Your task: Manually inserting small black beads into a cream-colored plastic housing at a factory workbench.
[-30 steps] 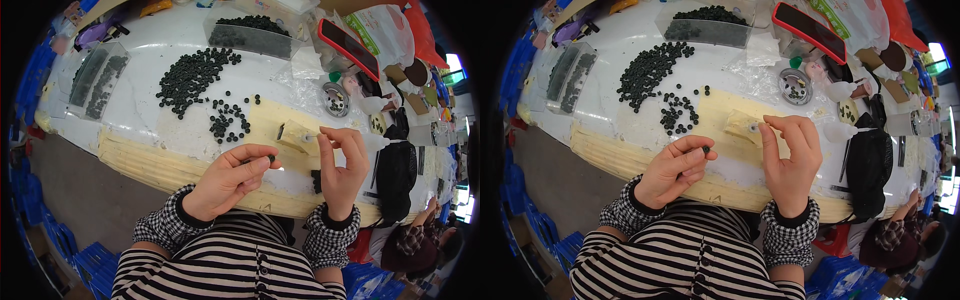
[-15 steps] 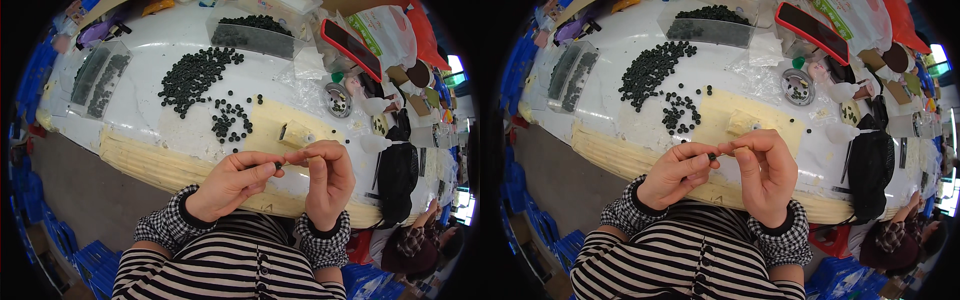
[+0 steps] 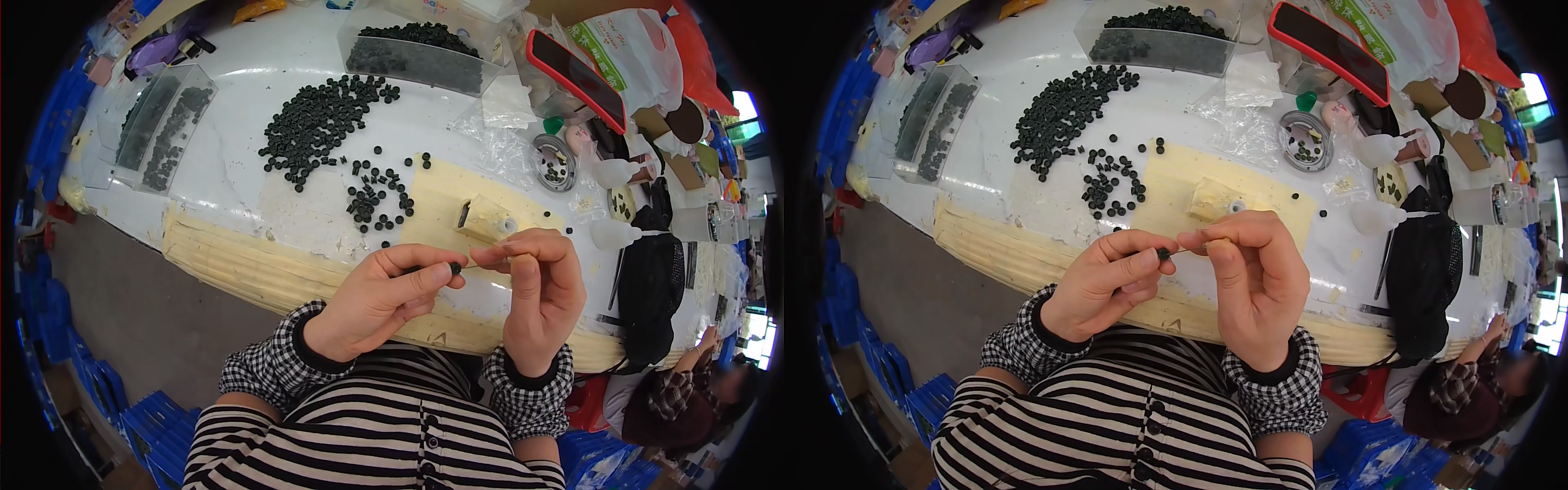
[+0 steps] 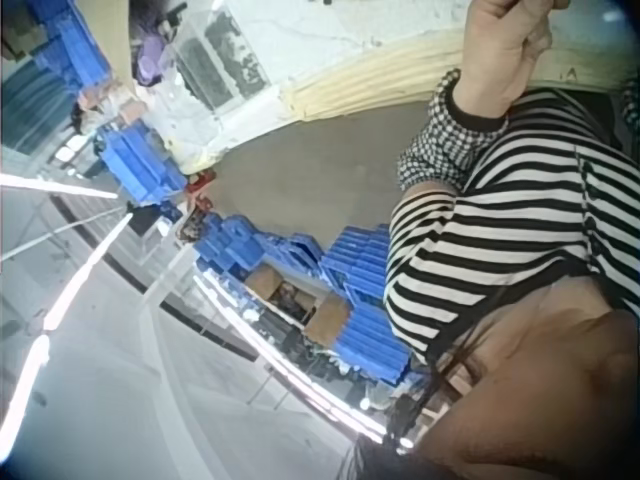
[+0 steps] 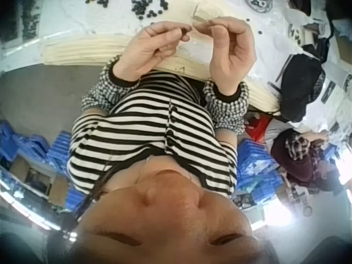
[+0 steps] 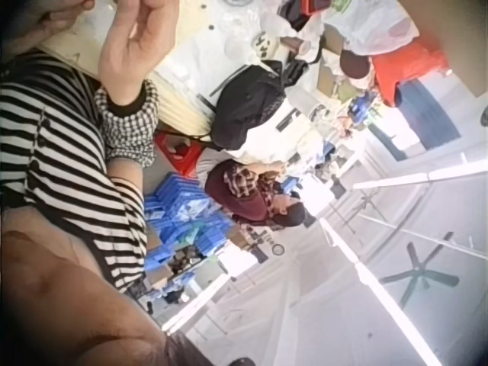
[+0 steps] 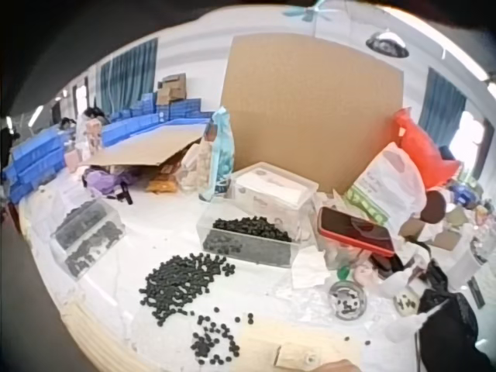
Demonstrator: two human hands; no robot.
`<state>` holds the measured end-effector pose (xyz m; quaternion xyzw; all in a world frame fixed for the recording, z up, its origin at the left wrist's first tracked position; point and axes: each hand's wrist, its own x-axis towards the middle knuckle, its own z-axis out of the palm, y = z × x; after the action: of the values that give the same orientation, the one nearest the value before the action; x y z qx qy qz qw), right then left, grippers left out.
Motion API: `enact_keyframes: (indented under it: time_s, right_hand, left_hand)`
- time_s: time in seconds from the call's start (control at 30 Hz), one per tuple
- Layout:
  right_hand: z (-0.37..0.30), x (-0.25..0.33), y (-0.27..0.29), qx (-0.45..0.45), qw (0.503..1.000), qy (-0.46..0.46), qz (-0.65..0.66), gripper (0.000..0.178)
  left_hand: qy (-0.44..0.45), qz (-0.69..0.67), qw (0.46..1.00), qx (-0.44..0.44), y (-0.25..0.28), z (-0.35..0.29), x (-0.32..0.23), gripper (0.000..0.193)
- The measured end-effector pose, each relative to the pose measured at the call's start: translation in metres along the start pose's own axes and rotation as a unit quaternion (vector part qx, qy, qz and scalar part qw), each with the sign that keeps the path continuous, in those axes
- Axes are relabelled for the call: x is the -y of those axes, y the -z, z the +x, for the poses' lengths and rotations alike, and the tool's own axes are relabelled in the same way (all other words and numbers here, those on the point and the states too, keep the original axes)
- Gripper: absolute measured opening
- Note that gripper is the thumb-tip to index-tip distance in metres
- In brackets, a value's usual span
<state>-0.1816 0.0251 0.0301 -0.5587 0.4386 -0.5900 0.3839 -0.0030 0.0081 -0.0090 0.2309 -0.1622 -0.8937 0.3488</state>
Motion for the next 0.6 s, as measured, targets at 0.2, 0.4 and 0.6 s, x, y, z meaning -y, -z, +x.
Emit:
enact_keyframes:
  time_s: [0.2,0.4,0.6]
  right_hand:
    - [0.009,-0.004,0.019,-0.106,0.953,0.097,-0.266,0.005]
    - [0.017,-0.011,0.021,-0.059,0.885,0.146,-0.438,0.016]
    - [0.000,0.000,0.011,-0.083,0.875,0.172,-0.446,0.032]
  left_hand:
    - [-0.018,0.034,0.999,-0.019,-0.007,-0.002,-0.007,0.021]
    - [-0.055,0.055,0.995,-0.059,-0.012,-0.001,-0.011,0.021]
    - [-0.247,0.294,0.916,-0.114,-0.009,-0.004,-0.004,0.019]
